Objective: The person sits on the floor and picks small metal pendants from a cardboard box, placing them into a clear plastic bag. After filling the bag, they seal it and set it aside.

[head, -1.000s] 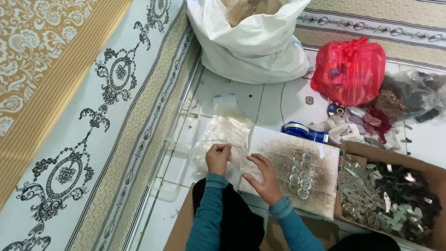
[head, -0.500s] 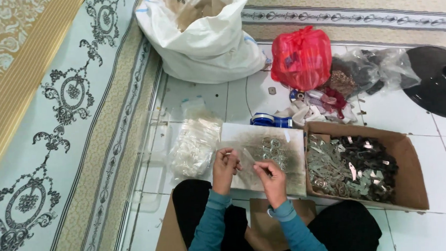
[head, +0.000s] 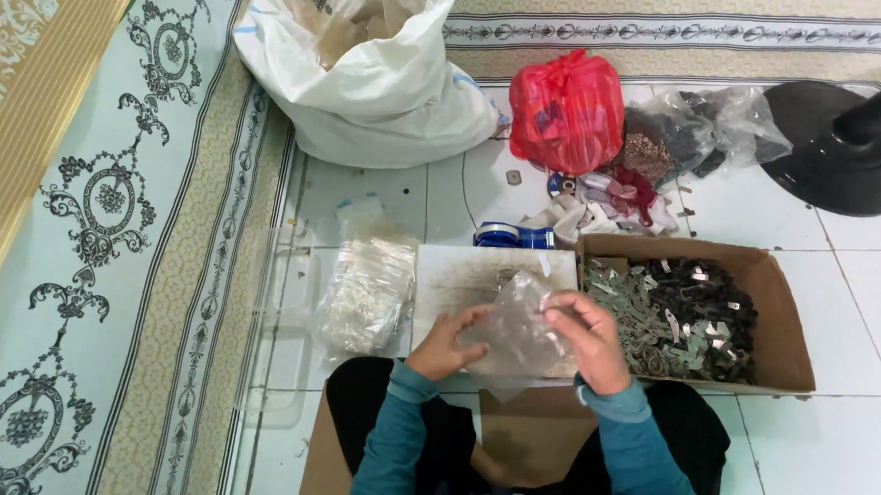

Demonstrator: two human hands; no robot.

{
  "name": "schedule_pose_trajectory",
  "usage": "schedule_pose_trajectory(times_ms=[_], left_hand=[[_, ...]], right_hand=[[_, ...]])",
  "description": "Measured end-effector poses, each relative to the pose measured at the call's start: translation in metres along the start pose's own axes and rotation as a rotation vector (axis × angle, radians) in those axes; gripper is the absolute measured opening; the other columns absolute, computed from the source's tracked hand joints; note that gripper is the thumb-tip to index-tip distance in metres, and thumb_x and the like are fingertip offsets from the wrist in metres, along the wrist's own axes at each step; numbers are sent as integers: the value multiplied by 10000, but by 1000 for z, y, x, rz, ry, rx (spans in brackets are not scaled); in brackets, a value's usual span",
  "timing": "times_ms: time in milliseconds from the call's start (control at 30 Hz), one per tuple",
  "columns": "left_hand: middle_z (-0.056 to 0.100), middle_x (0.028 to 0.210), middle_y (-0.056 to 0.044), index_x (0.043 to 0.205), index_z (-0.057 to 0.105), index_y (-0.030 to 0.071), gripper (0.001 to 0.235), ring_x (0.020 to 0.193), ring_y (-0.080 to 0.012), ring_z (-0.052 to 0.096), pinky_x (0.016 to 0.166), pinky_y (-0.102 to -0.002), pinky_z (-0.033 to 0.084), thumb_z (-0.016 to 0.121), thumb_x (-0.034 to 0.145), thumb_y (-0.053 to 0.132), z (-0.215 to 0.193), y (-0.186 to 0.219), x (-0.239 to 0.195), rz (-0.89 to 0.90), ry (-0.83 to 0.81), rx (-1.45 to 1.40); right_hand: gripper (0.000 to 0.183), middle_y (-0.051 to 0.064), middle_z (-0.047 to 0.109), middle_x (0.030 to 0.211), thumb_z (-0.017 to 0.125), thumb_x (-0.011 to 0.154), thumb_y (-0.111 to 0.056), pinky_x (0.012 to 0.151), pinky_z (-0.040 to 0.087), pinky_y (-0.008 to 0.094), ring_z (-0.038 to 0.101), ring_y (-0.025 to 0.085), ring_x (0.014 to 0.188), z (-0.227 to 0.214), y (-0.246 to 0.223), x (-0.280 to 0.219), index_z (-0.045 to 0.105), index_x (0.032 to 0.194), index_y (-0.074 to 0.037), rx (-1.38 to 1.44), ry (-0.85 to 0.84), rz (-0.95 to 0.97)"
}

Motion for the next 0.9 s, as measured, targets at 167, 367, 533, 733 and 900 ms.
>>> schedule_pose_trajectory(times_ms=[167,367,533,733,900], left_hand=[[780,1025,-95,1049,791,79,158,1010,-203,698,1022,-442,500,784,892,96,-4,6,-27,-122,-116,-388],[786,875,-90,1013,805,33,165,837,-123,690,848,-318,574,838,878,123,-26,14,-44,-268,248,-625],[768,869,-105,1175,767,-13,325,808,-136,704,770,-297,622,825,862,49,-45,48,-50,-303,481,-744],[677,811,-78,1344,688,103,556,773,-137,639,603,-228,561,854,814,71,-42,80,-52,-256,639,-443],[596,690,27,1291,704,146,484,669,-83,589,729,-252,544,795,816,114,-19,120,-49,-197,628,-211]], right_hand=[[151,110,695,935,697,953,-130,874,535,326,647,195,902,-43,16,35,714,1071,-37,119,149,5],[164,71,666,999,692,979,-108,920,538,325,652,196,964,-48,60,49,688,1125,-34,141,266,119],[373,76,620,1071,757,968,-253,702,523,256,607,158,864,-29,100,47,643,1249,-36,-63,277,265],[479,102,664,1165,773,940,-199,908,490,344,607,189,1035,42,60,-11,602,1383,-133,-386,156,-48],[702,76,565,952,778,912,-199,807,504,349,559,194,891,86,15,-68,398,1484,-55,-197,-246,-257]])
Point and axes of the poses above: each hand's wrist, its own x-axis towards the middle knuckle, its own z-axis out of the palm, y = z × x, the point moved 1 cm from there along x, towards the middle knuckle
